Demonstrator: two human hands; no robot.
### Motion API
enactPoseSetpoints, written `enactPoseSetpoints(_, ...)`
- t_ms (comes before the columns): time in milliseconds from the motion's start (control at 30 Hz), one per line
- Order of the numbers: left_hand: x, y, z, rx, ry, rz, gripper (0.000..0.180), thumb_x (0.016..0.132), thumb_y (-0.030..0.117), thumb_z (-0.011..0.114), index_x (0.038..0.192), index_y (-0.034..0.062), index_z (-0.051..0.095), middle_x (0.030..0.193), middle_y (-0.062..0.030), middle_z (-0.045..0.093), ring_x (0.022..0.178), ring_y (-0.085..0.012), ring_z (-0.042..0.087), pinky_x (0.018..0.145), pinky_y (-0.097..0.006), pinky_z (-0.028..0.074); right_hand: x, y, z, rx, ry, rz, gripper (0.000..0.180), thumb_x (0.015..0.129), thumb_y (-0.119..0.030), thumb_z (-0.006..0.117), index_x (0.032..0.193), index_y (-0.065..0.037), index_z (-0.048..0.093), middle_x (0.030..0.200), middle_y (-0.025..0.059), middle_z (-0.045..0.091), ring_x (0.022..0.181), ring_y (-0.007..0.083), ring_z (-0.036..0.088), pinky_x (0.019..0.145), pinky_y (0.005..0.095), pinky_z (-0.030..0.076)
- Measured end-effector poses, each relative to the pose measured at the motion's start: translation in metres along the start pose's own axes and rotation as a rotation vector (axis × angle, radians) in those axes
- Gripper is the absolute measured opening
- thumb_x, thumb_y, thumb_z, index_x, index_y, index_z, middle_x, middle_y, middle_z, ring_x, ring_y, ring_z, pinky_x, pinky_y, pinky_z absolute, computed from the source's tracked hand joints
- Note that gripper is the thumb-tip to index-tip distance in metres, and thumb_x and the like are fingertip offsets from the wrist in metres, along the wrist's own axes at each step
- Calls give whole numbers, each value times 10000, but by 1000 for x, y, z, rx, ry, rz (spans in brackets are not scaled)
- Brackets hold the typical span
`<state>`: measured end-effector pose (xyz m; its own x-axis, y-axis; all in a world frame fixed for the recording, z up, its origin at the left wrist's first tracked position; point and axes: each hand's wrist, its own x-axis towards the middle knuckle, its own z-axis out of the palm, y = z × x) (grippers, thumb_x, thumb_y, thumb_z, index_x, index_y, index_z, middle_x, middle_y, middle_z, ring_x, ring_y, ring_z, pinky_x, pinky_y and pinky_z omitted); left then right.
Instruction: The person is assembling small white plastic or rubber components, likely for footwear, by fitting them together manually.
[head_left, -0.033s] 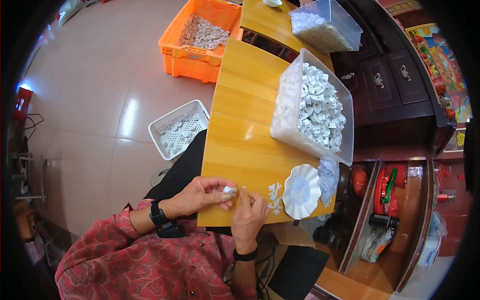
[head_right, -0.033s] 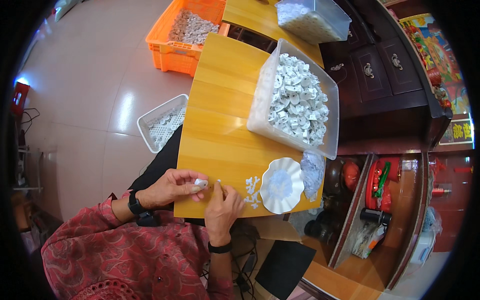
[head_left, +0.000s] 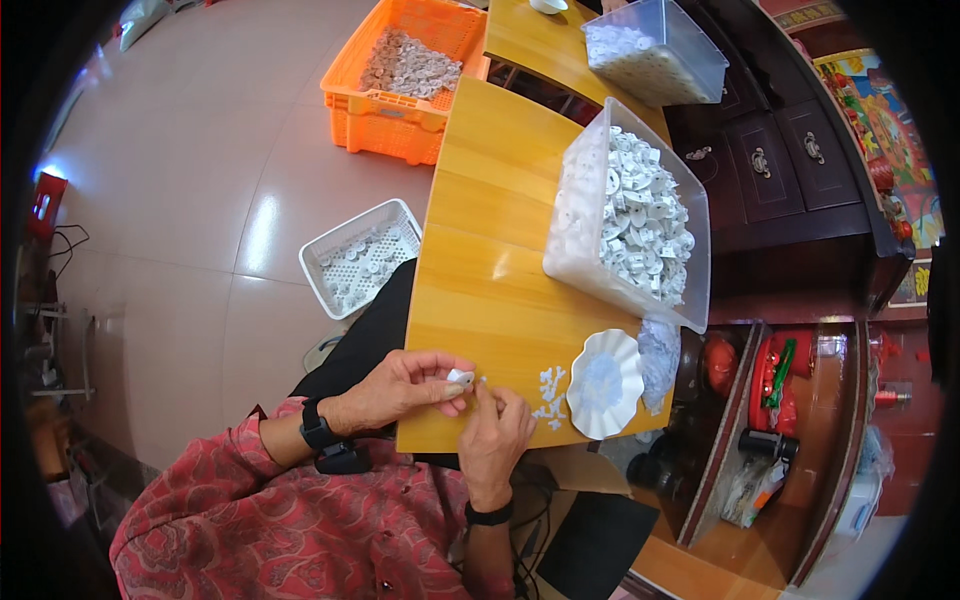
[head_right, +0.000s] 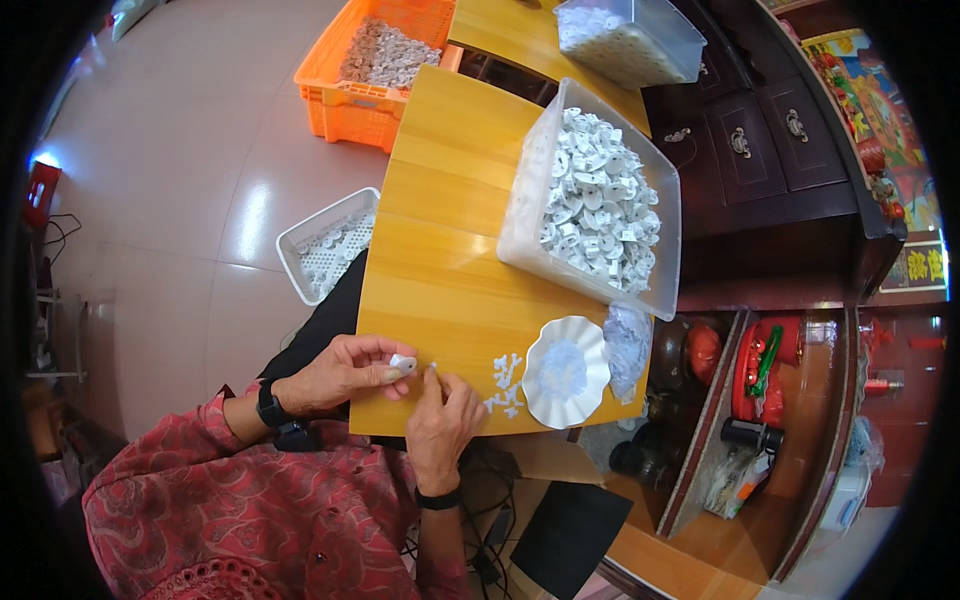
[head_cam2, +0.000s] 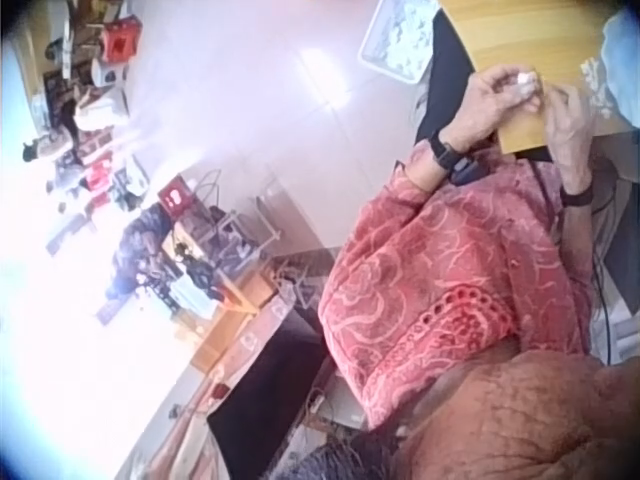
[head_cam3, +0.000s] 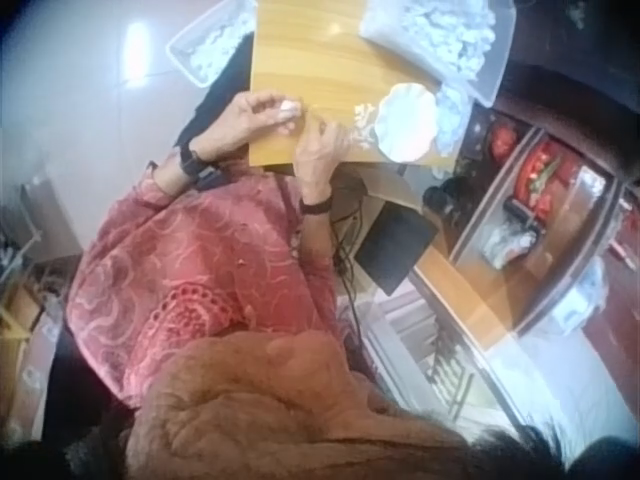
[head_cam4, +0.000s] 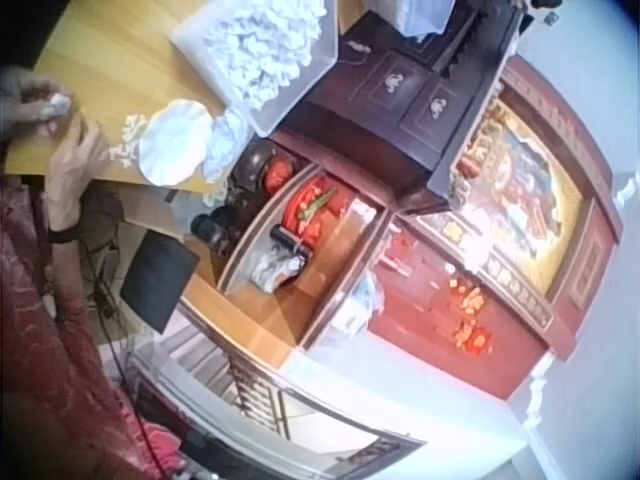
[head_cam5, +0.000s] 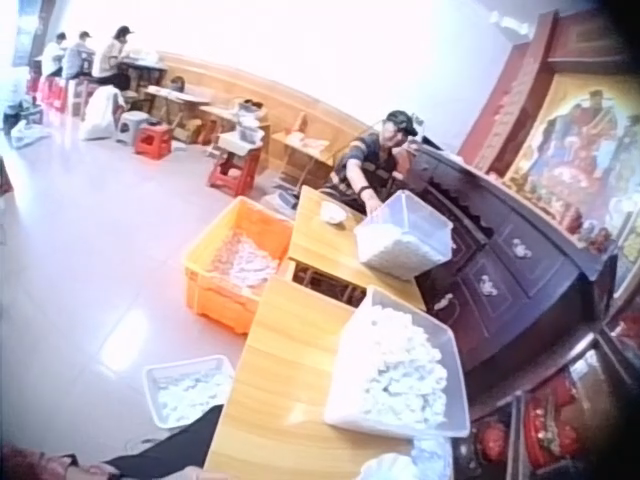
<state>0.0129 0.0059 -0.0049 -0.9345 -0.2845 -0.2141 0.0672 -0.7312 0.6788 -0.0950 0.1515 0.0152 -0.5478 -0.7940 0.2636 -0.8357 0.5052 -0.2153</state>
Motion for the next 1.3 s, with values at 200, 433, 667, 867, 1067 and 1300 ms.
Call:
enactPoseSetpoints(200,4,4,-9,-47,46,46,317,962,115,604,1246,-23,573,1028,-107,680,888,-145,677,830,-272,562,-29,4,-2,194,26,29,344,757,88,578,1068,-30,669,1025,115,594,961,304,577,851,443,433)
enactPoseSetpoints(433,4,5,-9,-125,63,33,319,956,112,612,1242,-25,574,1019,-108,683,891,-161,683,821,-285,572,-26,0,-14,169,-24,-94,517,671,149,502,1157,12,614,1087,150,600,982,340,576,860,443,437)
enactPoseSetpoints(667,3,7,-6,-99,57,9,315,957,76,598,1252,-27,563,1092,-124,674,917,-170,685,823,-288,575,-25,3,-24,-10,-167,-136,478,736,64,560,1213,28,580,1275,147,555,1153,300,521,961,447,383)
enactPoseSetpoints(867,3,5,-7,-125,54,16,308,955,67,598,1246,-27,566,1081,-121,673,914,-174,686,821,-285,575,-40,4,-35,20,-264,-168,431,776,43,596,1207,32,588,1325,136,543,1199,282,501,1017,458,356)
enactPoseSetpoints(1067,4,3,-6,-140,37,-7,303,954,63,598,1242,-24,568,1102,-132,667,913,-179,687,820,-287,576,-60,19,-21,168,-54,-222,289,810,13,690,1096,21,645,1113,99,661,1039,259,609,898,391,462)
enactPoseSetpoints(1300,2,7,-4,-310,-76,-55,308,962,81,586,1253,-15,560,1162,-205,641,920,-201,685,825,-297,577,-58,6,-20,744,16,291,102,898,6,626,998,23,629,984,111,665,843,219,652,716,310,522)
